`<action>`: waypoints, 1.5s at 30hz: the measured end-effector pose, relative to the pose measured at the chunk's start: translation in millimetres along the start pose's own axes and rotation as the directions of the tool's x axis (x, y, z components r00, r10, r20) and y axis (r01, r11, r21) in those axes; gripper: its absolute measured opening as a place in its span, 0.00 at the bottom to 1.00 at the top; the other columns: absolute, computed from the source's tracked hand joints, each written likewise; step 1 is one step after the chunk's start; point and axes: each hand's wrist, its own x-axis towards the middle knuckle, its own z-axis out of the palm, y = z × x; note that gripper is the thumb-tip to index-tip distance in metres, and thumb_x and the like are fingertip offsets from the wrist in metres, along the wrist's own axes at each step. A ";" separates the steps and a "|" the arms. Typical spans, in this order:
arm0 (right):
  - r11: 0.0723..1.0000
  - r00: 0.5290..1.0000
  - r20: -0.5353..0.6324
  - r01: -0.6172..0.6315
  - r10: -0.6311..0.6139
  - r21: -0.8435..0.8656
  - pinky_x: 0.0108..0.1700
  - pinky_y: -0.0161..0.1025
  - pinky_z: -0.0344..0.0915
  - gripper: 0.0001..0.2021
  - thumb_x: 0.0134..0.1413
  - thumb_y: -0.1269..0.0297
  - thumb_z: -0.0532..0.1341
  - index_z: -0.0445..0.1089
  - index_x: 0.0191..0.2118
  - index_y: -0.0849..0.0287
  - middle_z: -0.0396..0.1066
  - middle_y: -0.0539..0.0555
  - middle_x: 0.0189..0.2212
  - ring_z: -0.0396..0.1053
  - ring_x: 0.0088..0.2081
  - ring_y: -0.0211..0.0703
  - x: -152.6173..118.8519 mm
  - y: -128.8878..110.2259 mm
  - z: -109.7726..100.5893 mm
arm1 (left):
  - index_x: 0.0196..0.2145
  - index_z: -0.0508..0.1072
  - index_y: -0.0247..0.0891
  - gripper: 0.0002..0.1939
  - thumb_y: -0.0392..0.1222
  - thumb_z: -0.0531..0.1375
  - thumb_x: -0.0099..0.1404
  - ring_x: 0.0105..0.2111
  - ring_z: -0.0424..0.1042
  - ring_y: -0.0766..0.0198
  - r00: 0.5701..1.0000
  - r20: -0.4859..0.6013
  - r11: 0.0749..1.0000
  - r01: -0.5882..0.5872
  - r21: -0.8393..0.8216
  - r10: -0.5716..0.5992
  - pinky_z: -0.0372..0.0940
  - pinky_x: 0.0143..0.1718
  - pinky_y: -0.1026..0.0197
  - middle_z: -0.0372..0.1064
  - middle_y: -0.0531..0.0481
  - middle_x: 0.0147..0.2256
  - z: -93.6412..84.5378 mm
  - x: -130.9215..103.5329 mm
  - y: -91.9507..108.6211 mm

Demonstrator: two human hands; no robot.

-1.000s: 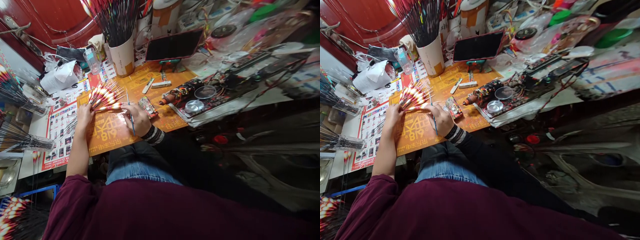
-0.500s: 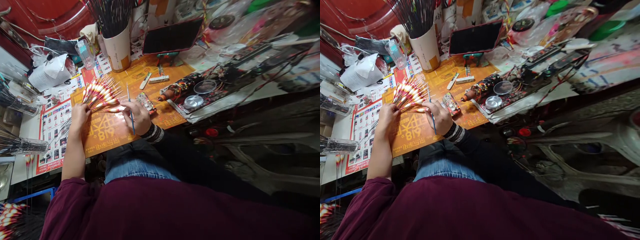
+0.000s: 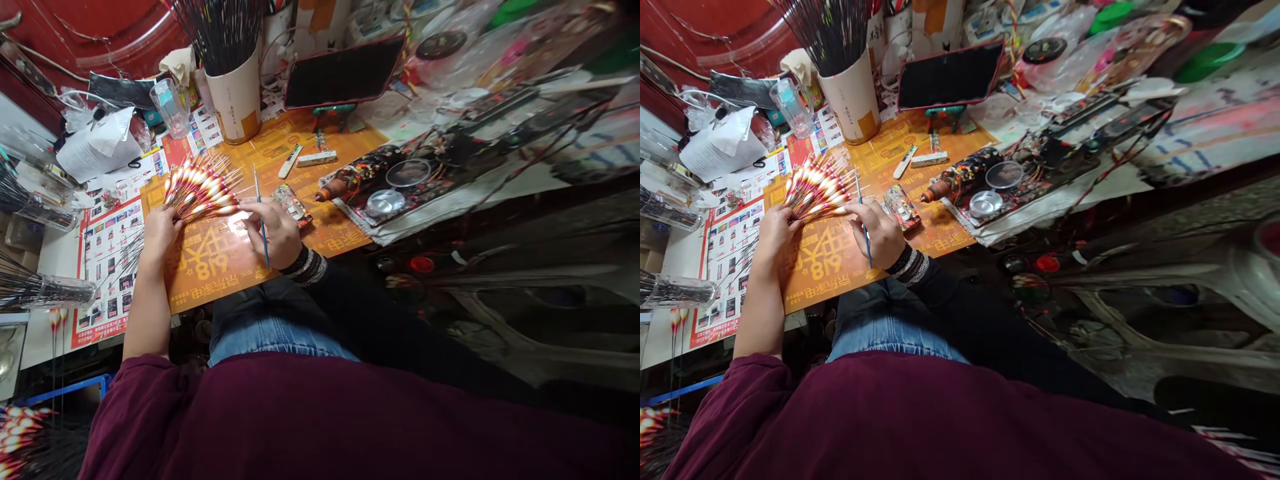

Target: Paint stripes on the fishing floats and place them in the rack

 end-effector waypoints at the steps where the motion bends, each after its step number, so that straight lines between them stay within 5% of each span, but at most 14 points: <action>1: 1.000 1.000 0.005 -0.004 0.004 0.005 0.48 0.44 0.76 0.15 0.63 0.73 0.55 0.64 0.54 0.55 0.72 0.57 0.49 0.74 0.47 0.43 0.1 -0.2 -0.3 | 0.31 0.74 0.38 0.07 0.42 0.59 0.64 0.41 0.68 0.53 1.000 -0.018 1.000 0.002 0.006 -0.001 0.61 0.42 0.53 0.69 0.40 0.38 -0.5 -0.9 -0.2; 6: 1.000 1.000 0.021 -0.019 0.019 0.017 0.43 0.43 0.75 0.14 0.64 0.72 0.56 0.64 0.54 0.56 0.72 0.57 0.48 0.72 0.34 0.38 0.1 -1.2 -1.9 | 0.32 0.73 0.39 0.04 0.40 0.60 0.63 0.40 0.69 0.53 0.998 -0.039 0.998 0.044 -0.038 -0.046 0.60 0.39 0.53 0.71 0.40 0.37 -3.9 -4.9 2.2; 45: 1.000 1.000 -0.028 -0.005 0.004 -0.030 0.47 0.46 0.74 0.16 0.63 0.71 0.57 0.64 0.55 0.56 0.73 0.55 0.44 0.72 0.34 0.40 -0.5 1.4 0.4 | 0.32 0.74 0.41 0.05 0.43 0.63 0.64 0.37 0.72 0.55 0.998 -0.045 0.984 0.045 -0.172 -0.053 0.60 0.37 0.52 0.75 0.43 0.35 -3.4 -3.9 3.5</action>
